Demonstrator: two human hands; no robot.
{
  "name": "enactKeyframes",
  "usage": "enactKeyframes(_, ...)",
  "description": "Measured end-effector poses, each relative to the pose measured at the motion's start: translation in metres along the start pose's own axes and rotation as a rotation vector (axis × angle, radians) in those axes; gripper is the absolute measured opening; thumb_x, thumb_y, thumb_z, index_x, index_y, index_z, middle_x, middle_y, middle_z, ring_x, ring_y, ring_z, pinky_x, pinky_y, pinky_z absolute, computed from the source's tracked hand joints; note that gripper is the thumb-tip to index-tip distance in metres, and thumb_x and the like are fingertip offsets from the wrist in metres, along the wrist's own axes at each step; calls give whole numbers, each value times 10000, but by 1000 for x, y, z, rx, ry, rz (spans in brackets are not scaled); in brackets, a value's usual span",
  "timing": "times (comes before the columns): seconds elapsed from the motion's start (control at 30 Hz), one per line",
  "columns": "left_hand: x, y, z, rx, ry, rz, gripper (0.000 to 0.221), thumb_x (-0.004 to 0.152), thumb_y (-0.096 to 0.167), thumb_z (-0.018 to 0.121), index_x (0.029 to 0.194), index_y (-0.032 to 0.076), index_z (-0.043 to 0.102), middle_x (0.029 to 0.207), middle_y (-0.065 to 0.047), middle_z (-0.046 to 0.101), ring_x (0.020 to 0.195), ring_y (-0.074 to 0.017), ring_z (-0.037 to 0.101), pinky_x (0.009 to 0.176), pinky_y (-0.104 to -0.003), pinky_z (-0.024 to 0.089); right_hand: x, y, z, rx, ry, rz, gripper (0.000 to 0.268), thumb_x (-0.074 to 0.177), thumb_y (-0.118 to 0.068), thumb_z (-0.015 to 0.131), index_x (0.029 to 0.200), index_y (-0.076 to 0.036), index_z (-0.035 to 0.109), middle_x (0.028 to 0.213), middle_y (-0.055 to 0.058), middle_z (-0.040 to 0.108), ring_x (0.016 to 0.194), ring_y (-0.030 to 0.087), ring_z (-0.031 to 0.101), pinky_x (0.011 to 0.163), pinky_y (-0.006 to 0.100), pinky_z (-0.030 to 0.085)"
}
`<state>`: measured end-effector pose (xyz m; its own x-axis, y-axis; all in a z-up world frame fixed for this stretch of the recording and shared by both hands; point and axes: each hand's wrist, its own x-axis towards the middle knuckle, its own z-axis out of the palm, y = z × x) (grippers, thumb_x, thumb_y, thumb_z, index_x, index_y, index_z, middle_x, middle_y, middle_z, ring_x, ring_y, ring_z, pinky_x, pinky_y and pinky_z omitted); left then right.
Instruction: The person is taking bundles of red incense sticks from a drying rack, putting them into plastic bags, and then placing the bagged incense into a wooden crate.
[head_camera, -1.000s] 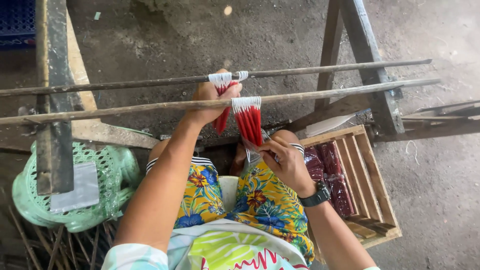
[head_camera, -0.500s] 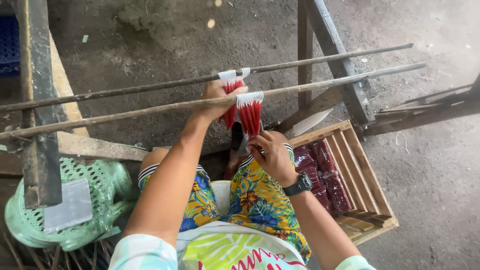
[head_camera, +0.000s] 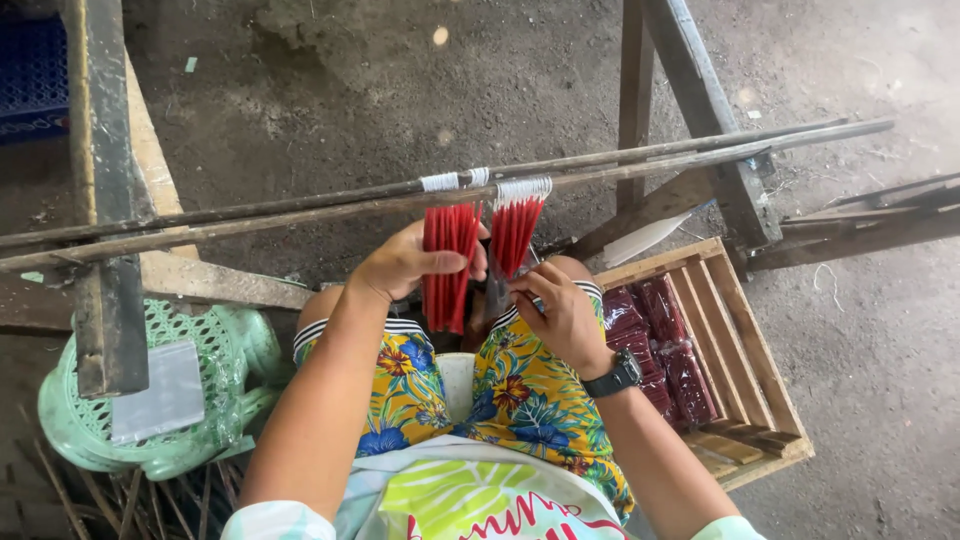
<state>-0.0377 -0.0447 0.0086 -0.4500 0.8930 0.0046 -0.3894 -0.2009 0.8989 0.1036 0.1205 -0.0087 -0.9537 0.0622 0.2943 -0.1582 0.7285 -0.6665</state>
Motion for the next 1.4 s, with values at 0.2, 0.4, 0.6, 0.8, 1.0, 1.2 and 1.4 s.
enactKeyframes(0.2, -5, -23, 17, -276, 102, 72, 410, 653, 80, 688, 1012, -19, 518, 755, -194, 610, 673, -296, 624, 663, -398, 505, -3, -2, 3, -35, 17, -13, 56, 787, -137, 579, 842, -132, 592, 684, 44, 478, 604, 264, 560, 501, 328, 456)
enactKeyframes(0.4, 4, -31, 30, -332, 292, 122, 359, 664, 77, 683, 980, -12, 539, 709, -158, 589, 609, -263, 607, 631, -370, 496, -4, -15, 3, -84, 40, -10, 38, 792, -112, 558, 829, -116, 561, 690, 52, 486, 585, 278, 557, 484, 346, 462)
enactKeyframes(0.6, 0, -26, 39, -374, 246, 129, 393, 669, 127, 690, 1007, 8, 530, 776, -157, 614, 690, -263, 621, 663, -375, 503, -7, -10, 3, -85, 42, -10, 42, 786, -120, 556, 827, -117, 546, 700, 58, 492, 604, 292, 563, 480, 363, 460)
enactKeyframes(0.8, -6, -40, 37, -295, 279, 83, 384, 652, 82, 696, 991, -18, 547, 740, -162, 619, 661, -257, 616, 650, -374, 509, -9, -11, 4, -87, 33, -19, 39, 788, -127, 547, 826, -118, 540, 709, 56, 477, 609, 309, 553, 487, 367, 458)
enactKeyframes(1.0, 9, -36, 43, -386, 413, 227, 345, 686, 46, 666, 988, -17, 512, 704, -149, 593, 604, -251, 607, 608, -379, 500, -8, -16, 7, -107, 30, -39, 55, 789, -127, 535, 837, -104, 544, 731, 63, 481, 617, 277, 554, 502, 345, 465)
enactKeyframes(1.2, 31, -33, 43, -393, 624, 416, 231, 741, 106, 639, 905, -6, 520, 656, -150, 581, 603, -216, 604, 596, -341, 511, -5, -21, 7, -156, 19, -96, 92, 805, -117, 524, 823, -27, 532, 724, 98, 469, 616, 280, 537, 482, 328, 461)
enactKeyframes(1.4, 41, -39, 55, -276, 906, 510, 366, 721, 88, 664, 1028, -11, 490, 701, -123, 586, 647, -194, 610, 642, -341, 532, 1, -44, -1, -215, -32, -122, 165, 772, -72, 514, 916, -6, 557, 739, 123, 477, 635, 261, 535, 492, 334, 469)
